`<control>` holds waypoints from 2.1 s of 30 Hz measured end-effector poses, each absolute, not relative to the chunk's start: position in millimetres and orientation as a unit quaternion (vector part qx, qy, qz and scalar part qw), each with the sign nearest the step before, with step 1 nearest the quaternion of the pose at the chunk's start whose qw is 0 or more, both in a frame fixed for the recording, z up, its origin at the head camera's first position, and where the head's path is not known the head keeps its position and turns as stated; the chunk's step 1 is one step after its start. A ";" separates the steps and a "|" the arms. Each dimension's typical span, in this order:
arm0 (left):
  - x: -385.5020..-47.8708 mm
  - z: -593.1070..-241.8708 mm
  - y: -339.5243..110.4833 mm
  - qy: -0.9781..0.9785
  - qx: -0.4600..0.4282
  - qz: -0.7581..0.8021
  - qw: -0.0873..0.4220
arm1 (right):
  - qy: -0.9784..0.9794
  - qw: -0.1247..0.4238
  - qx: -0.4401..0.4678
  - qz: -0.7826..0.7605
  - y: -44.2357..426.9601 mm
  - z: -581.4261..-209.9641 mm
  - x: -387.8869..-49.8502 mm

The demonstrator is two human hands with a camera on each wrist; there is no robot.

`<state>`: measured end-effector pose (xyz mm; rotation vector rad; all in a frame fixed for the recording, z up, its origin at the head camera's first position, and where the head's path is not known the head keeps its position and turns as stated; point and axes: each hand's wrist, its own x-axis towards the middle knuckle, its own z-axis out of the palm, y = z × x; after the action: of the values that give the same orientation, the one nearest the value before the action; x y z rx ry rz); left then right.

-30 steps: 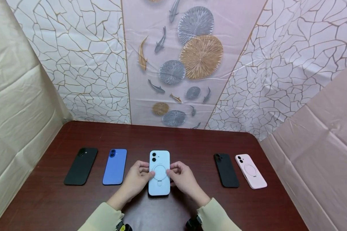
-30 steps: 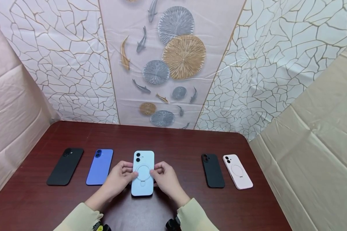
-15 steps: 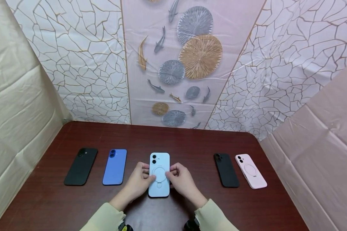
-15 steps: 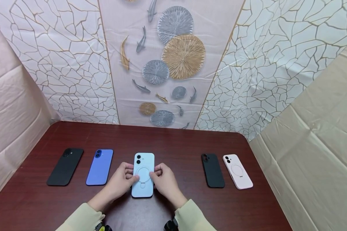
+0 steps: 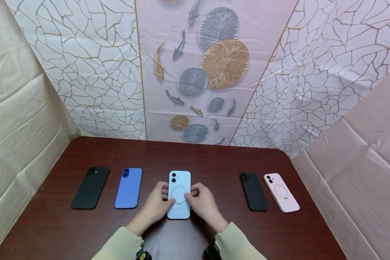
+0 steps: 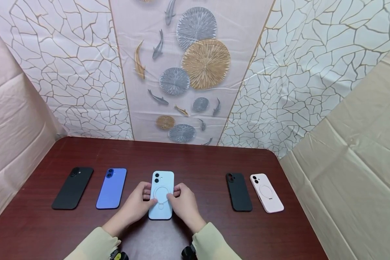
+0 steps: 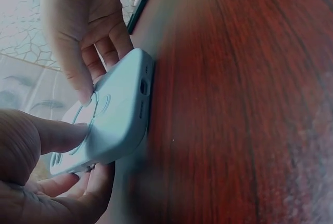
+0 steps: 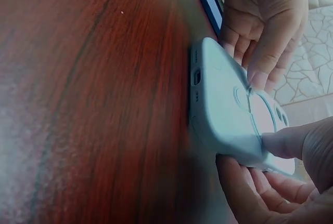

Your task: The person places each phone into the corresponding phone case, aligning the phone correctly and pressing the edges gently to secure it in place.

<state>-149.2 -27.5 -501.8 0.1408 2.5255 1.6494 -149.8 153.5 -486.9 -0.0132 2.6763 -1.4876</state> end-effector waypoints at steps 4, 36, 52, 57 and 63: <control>-152.2 -503.1 -26.0 0.848 0.043 0.526 0.056 | 0.889 0.032 0.004 -0.456 150.3 -486.7 -153.1; -163.9 -502.2 -27.2 0.916 0.089 0.389 0.053 | 0.938 0.040 -0.016 -0.344 142.7 -485.1 -168.0; -168.9 -501.8 -27.3 0.925 0.104 0.354 0.089 | 0.950 0.062 -0.031 -0.304 141.9 -483.2 -171.8; -169.9 -499.1 -26.6 0.928 0.100 0.341 0.109 | 0.955 0.073 -0.045 -0.285 141.4 -480.5 -173.5; -173.0 -497.3 -26.9 0.933 0.113 0.324 0.111 | 0.954 0.080 -0.051 -0.286 141.8 -479.9 -174.0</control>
<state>-173.0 -26.9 -497.3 0.3316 2.7393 0.9503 -174.0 141.8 -479.9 -0.1518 2.8530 -0.8555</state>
